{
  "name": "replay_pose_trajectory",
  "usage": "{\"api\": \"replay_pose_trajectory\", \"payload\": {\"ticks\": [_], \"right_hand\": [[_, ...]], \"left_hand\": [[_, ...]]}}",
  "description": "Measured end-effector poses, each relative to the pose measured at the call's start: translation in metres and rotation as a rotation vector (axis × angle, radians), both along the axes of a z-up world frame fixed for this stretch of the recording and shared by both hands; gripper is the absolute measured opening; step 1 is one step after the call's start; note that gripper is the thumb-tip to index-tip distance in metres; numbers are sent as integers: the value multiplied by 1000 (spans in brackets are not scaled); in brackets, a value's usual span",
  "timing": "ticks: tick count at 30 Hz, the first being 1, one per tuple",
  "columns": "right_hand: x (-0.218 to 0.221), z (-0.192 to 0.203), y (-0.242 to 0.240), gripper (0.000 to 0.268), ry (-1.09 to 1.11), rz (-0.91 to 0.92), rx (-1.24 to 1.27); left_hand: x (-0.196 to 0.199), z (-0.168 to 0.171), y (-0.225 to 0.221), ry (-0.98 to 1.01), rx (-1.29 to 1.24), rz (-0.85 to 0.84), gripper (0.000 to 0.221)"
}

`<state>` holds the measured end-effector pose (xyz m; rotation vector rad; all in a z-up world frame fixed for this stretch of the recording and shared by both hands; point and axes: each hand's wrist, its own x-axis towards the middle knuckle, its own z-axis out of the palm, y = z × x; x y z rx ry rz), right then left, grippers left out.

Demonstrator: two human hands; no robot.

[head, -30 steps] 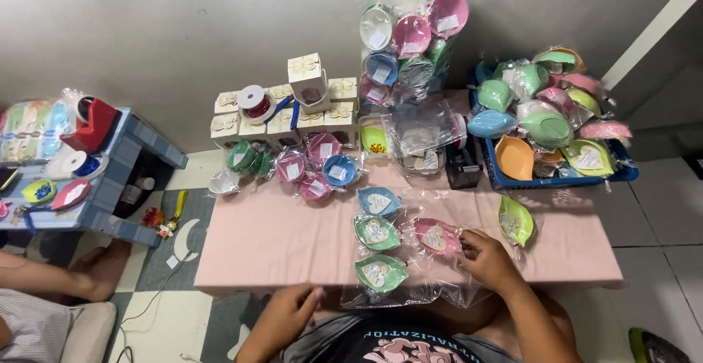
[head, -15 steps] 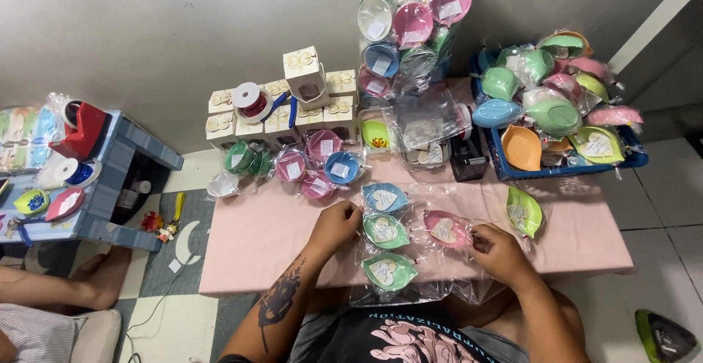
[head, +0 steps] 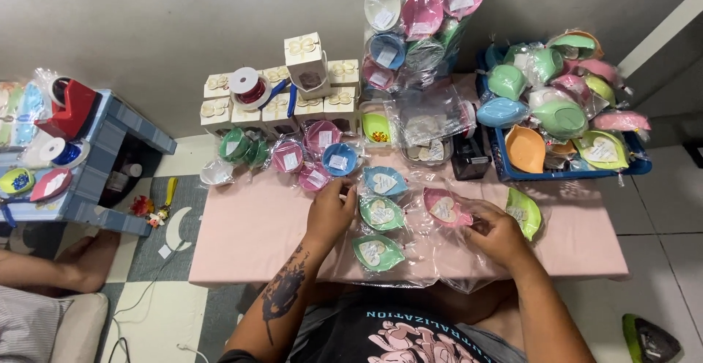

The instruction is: The person organizes and places heart-shaped plastic containers of various colors into a clear plastic bag.

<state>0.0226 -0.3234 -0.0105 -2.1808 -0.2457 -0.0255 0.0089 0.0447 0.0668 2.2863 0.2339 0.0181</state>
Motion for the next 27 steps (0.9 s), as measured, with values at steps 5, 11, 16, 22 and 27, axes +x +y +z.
{"api": "replay_pose_trajectory", "payload": {"ticks": [5, 11, 16, 22, 27], "right_hand": [[-9, 26, 0, 52, 137, 23, -154], [-31, 47, -8, 67, 413, -117, 73], [-38, 51, -14, 67, 649, -2, 217], [-24, 41, -16, 67, 617, 129, 102], [-5, 36, -9, 70, 618, 168, 102]], "left_hand": [[-45, -28, 1, -417, 168, -144, 40], [-96, -14, -18, -584, 179, -310, 51], [-115, -30, -27, -648, 295, -402, 53], [-111, -38, -29, -617, 173, -403, 54], [-109, -41, -25, -615, 100, -406, 52]]}}
